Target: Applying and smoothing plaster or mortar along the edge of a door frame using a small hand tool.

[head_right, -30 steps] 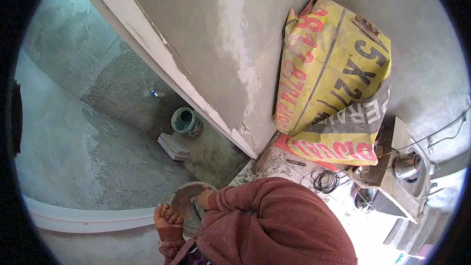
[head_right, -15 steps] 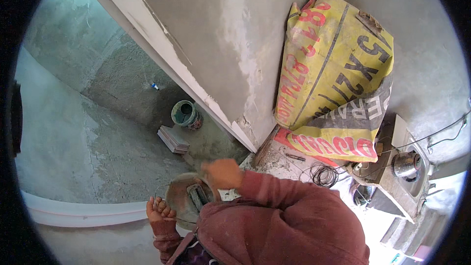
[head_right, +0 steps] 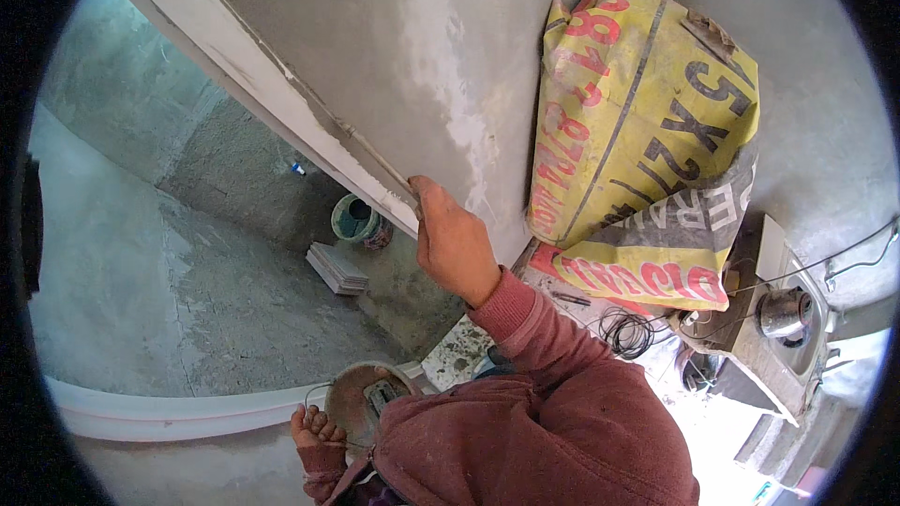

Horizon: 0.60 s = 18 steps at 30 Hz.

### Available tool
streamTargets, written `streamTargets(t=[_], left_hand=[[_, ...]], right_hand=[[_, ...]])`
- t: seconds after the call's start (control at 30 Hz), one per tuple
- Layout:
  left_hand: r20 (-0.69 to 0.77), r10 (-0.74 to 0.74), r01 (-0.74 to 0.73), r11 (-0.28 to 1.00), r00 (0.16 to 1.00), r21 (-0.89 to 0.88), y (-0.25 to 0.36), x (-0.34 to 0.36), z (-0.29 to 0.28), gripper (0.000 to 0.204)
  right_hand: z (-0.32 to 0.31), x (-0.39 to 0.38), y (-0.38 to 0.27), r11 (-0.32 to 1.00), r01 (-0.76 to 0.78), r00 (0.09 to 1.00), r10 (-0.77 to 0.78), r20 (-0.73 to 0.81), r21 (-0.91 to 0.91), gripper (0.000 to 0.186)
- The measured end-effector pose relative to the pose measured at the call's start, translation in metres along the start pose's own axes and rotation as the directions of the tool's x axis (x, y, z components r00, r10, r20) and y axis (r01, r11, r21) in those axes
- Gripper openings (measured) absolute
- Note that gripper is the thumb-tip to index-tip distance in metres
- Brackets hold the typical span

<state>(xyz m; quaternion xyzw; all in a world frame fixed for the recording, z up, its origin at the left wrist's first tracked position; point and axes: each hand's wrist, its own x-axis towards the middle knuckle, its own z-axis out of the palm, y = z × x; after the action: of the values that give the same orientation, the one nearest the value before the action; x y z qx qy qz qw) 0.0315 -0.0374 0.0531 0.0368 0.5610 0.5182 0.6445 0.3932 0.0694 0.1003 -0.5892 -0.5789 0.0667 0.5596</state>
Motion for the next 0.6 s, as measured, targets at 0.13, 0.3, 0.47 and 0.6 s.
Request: streamTargets(t=[0.13,0.3,0.47,0.6], left_hand=[[-0.006,0.021,-0.021,1.0,1.0,-0.007,-0.002,-0.005,-0.002,0.024],[0.03,-0.016,0.016,1.0,0.999,-0.004,-0.004,-0.001,-0.008,0.025],[-0.092,-0.015,0.015,1.0,0.996,-0.003,-0.006,-0.005,0.012,0.035],[0.023,-0.04,0.04,0.999,0.999,-0.005,-0.006,0.0,0.003,0.032]], right_hand=[[0.003,0.001,0.002,1.0,-0.003,1.0,0.003,-0.011,0.019,0.04],[0.005,0.002,-0.001,1.0,0.007,1.0,-0.007,-0.005,-0.012,0.041],[0.006,0.001,-0.002,0.999,0.01,1.0,-0.011,-0.009,-0.052,0.044],[0.007,-0.002,-0.002,0.995,0.004,1.0,-0.006,-0.023,-0.096,0.046]])
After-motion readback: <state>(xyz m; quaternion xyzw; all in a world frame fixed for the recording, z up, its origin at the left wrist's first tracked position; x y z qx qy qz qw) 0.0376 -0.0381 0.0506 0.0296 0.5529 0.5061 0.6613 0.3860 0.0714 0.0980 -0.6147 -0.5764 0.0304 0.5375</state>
